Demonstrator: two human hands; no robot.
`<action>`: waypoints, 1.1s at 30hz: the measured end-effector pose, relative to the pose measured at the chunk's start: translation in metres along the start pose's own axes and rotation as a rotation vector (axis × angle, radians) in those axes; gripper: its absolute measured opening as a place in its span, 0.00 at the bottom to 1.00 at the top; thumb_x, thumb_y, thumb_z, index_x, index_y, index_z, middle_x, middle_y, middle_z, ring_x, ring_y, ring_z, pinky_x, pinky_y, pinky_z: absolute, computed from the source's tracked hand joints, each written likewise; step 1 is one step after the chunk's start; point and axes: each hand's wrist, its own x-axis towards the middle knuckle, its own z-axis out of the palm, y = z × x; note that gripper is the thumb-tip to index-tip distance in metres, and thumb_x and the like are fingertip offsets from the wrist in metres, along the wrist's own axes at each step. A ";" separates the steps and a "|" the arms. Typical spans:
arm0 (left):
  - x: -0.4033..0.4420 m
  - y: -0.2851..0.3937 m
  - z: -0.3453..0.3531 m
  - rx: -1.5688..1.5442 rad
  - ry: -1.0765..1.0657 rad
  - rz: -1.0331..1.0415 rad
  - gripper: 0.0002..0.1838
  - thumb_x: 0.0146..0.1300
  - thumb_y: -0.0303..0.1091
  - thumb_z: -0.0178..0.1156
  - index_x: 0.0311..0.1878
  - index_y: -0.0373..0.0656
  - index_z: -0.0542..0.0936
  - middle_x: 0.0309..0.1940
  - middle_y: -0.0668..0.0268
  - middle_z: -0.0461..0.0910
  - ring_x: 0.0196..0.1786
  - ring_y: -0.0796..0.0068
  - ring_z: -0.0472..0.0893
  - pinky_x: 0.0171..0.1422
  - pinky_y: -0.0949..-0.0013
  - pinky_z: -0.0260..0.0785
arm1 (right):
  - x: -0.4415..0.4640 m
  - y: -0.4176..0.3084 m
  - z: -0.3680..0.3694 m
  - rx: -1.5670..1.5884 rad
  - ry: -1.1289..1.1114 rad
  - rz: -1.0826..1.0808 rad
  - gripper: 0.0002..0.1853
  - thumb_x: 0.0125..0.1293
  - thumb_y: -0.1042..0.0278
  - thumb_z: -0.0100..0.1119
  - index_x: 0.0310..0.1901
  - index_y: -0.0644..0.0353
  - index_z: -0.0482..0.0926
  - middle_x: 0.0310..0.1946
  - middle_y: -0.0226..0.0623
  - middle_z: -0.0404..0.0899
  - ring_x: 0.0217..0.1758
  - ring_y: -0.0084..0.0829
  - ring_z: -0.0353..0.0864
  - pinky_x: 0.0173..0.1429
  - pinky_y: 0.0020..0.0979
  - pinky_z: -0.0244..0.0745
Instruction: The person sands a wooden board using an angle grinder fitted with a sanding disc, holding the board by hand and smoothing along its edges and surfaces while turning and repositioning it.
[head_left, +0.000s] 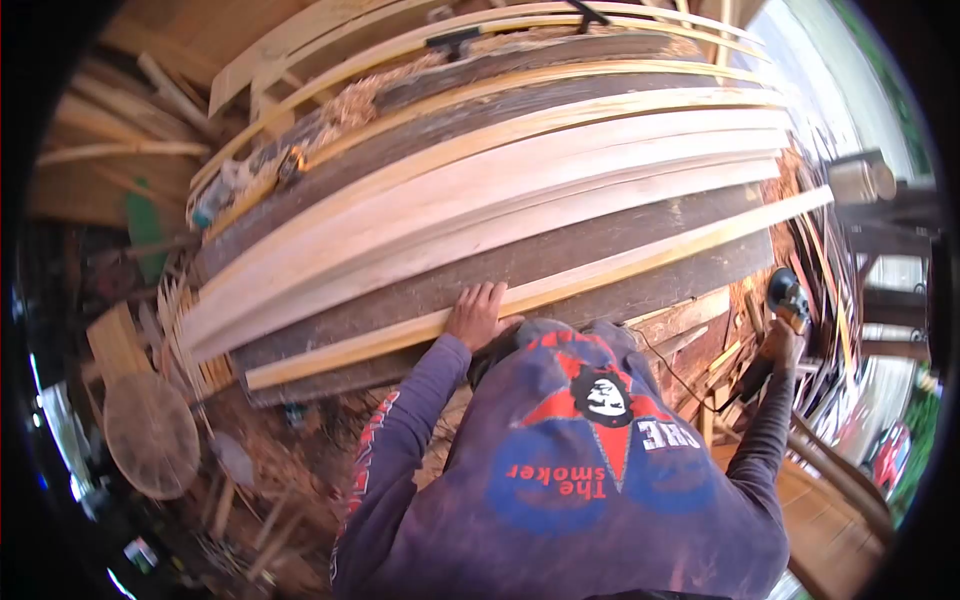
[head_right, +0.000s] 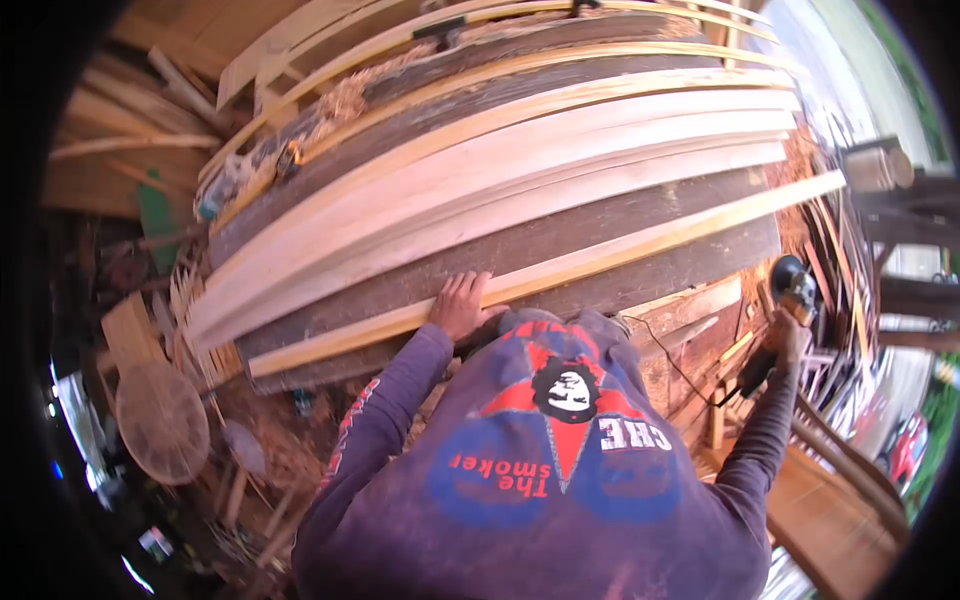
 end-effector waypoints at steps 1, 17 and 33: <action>0.005 -0.003 -0.007 -0.012 -0.008 -0.002 0.40 0.60 0.65 0.71 0.62 0.39 0.79 0.47 0.54 0.80 0.53 0.52 0.81 0.58 0.50 0.74 | -0.034 -0.021 0.001 -0.016 0.012 -0.018 0.08 0.64 0.64 0.68 0.40 0.57 0.89 0.27 0.31 0.85 0.25 0.33 0.84 0.33 0.37 0.81; 0.033 0.021 -0.034 -0.207 -0.127 0.155 0.36 0.65 0.51 0.72 0.69 0.39 0.73 0.61 0.49 0.78 0.61 0.45 0.79 0.65 0.46 0.72 | -0.278 -0.216 -0.023 0.808 0.297 0.834 0.08 0.57 0.69 0.70 0.34 0.64 0.84 0.23 0.33 0.81 0.21 0.29 0.81 0.29 0.33 0.78; -0.040 -0.073 -0.023 0.078 0.313 -0.180 0.48 0.55 0.47 0.82 0.77 0.50 0.68 0.62 0.55 0.68 0.67 0.49 0.68 0.69 0.39 0.59 | -0.221 -0.236 -0.038 0.917 0.355 0.775 0.10 0.60 0.66 0.67 0.37 0.65 0.85 0.24 0.34 0.82 0.23 0.29 0.83 0.30 0.31 0.78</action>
